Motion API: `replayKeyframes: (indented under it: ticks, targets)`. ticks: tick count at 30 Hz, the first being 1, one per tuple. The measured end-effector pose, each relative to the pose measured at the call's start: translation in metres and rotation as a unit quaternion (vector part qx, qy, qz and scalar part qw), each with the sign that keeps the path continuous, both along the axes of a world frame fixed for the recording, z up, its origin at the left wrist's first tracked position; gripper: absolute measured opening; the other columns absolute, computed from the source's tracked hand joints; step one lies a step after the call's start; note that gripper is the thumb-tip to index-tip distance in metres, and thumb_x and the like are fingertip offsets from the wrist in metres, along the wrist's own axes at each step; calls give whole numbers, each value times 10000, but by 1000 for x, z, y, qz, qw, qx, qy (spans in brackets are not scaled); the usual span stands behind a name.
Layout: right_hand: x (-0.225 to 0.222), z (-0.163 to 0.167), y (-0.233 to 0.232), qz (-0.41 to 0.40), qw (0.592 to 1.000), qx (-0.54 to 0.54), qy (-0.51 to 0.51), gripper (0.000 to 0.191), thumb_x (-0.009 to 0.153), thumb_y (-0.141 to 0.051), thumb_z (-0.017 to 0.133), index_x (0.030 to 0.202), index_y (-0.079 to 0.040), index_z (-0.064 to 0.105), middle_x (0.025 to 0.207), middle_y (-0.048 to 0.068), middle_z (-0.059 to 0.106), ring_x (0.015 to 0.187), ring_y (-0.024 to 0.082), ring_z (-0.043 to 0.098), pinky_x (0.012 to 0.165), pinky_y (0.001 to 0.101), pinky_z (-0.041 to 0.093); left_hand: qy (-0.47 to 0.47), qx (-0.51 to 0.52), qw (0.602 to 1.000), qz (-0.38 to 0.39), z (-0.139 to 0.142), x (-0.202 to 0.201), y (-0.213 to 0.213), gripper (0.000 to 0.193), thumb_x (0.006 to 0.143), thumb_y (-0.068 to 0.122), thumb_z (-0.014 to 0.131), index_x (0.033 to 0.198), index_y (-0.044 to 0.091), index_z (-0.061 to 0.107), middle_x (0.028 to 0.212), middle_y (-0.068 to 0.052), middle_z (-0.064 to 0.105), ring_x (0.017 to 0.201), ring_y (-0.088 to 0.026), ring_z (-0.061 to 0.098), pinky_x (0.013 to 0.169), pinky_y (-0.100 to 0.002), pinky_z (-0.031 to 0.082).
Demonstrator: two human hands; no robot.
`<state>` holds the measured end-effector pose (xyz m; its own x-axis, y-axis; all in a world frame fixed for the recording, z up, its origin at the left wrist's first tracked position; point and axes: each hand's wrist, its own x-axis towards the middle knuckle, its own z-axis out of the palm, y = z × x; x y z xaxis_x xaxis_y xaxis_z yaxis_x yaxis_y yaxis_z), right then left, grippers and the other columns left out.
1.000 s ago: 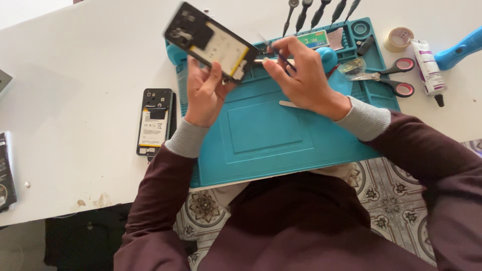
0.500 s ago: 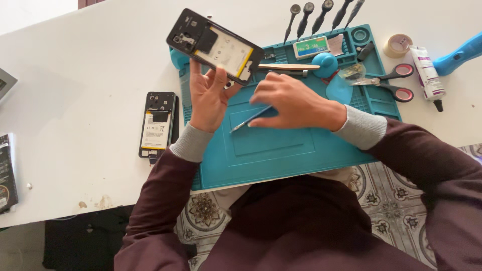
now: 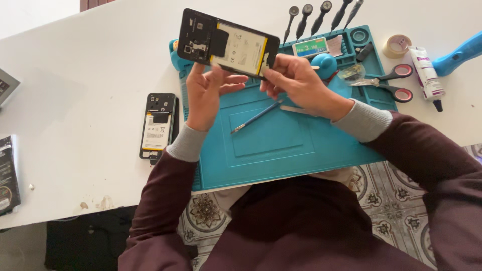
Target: The person uses a spudger and tweezers to pry and remove a metal bracket from the back of a disassembled smartphone, then sets the bracket aside and picks up a screwdriver to work on the device.
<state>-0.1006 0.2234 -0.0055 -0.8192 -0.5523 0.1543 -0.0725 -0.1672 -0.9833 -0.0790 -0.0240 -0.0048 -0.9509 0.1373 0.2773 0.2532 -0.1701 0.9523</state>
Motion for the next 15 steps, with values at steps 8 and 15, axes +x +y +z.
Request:
replayKeyframes:
  ticks: [8, 15]
  targets:
    - [-2, 1, 1, -15, 1000, 5, -8, 199, 1098, -198, 570, 1122, -6, 615, 909, 63, 709, 764, 79, 645, 687, 235, 560, 4, 35, 995, 96, 10, -12, -17, 461, 1128, 426, 386, 1245, 6, 536, 993, -172, 775, 831, -268, 805, 667, -357, 697]
    - [-7, -3, 3, -39, 999, 24, -2, 220, 1092, -206, 571, 1141, -1, 636, 895, 55, 712, 741, 73, 640, 663, 228, 555, 22, 16, 996, 88, 14, -13, -17, 424, 1139, 371, 423, 1265, 6, 599, 981, -151, 777, 839, -270, 804, 657, -349, 695]
